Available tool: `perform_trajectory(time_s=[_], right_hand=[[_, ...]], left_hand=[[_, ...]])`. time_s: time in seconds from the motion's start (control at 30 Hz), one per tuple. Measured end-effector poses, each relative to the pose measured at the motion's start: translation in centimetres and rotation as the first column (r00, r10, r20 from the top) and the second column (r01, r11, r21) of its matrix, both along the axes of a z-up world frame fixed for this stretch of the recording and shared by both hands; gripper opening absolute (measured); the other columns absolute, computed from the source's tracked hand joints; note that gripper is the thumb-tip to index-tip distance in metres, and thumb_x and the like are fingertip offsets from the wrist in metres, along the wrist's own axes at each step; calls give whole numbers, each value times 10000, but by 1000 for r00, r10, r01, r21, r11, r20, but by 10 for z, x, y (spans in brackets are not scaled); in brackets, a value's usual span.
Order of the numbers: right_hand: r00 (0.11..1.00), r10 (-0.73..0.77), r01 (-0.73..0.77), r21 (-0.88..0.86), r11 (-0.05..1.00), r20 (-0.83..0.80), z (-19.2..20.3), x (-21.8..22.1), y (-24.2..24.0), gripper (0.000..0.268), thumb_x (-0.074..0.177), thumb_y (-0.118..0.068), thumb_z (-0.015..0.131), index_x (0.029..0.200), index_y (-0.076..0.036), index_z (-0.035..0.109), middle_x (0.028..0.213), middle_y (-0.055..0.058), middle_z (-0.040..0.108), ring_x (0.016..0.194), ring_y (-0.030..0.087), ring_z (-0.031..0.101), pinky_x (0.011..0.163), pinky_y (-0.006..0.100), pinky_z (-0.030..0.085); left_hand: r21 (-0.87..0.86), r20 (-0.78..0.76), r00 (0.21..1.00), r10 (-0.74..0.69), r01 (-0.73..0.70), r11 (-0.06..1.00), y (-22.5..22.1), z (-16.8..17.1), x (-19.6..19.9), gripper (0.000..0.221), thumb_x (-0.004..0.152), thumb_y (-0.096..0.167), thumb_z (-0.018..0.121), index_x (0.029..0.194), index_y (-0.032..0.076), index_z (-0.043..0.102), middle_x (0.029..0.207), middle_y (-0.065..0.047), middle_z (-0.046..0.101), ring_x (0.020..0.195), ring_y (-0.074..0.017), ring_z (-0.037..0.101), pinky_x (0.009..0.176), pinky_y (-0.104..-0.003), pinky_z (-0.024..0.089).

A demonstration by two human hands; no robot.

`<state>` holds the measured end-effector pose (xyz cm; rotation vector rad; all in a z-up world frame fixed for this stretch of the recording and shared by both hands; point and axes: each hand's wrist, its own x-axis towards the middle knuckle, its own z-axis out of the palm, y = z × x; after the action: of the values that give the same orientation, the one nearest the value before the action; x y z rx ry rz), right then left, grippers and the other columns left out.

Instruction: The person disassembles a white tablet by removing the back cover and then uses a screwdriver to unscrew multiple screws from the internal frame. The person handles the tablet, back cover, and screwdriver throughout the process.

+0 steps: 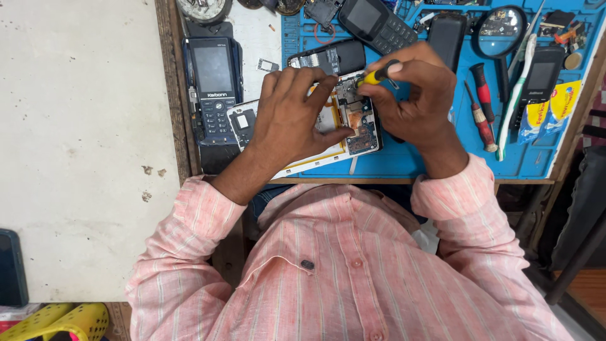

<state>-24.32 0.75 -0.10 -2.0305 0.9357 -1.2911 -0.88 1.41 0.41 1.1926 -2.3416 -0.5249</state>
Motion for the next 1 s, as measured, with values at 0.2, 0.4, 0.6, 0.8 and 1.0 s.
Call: perform_trajectory(time_s=[0.2, 0.4, 0.6, 0.8, 1.0], right_hand=[[995, 68, -72, 49, 996, 75, -5, 1, 0, 450, 1074, 11, 700, 1318, -119, 345, 1269, 211, 621, 1143, 251, 690, 937, 330, 606], [990, 107, -116, 110, 987, 88, -2, 4, 0, 416, 1039, -14, 674, 1279, -104, 347, 1244, 217, 638, 1150, 299, 700, 969, 350, 604], [993, 46, -55, 90, 994, 105, 5, 7, -1, 453, 1049, -10, 734, 1288, -107, 362, 1218, 170, 617, 1065, 236, 695, 906, 299, 611], [999, 30, -30, -2, 1000, 30, 9, 8, -2, 521, 926, -80, 745, 1255, -79, 342, 1150, 241, 586, 1024, 302, 657, 907, 363, 582], [991, 89, -96, 71, 993, 98, 5, 8, -2, 444, 1054, 2, 652, 1315, -87, 304, 1235, 223, 583, 1157, 325, 660, 1021, 393, 583]], left_hand=[[-22, -2, 1000, 8, -8, 1000, -1, -2, 0, 752, 762, 567, 900, 1259, 46, 682, 1198, -72, 575, 1082, -250, 526, 895, -431, 379], [-23, -2, 1000, 9, -9, 1000, -1, -2, 1, 747, 752, 559, 893, 1257, 51, 684, 1197, -63, 577, 1072, -244, 531, 892, -426, 379], [-25, -10, 1000, 13, -13, 1000, 0, -4, 1, 755, 769, 578, 899, 1254, 38, 691, 1196, -62, 572, 1069, -240, 526, 893, -420, 381], [13, -27, 1000, 16, -16, 1000, -2, -4, 1, 749, 758, 571, 914, 1249, 48, 701, 1185, -44, 576, 1045, -230, 518, 876, -411, 376], [24, -42, 999, 10, -9, 1000, -3, -1, 3, 802, 680, 578, 926, 1238, 50, 699, 1194, -51, 572, 1058, -239, 518, 876, -418, 374]])
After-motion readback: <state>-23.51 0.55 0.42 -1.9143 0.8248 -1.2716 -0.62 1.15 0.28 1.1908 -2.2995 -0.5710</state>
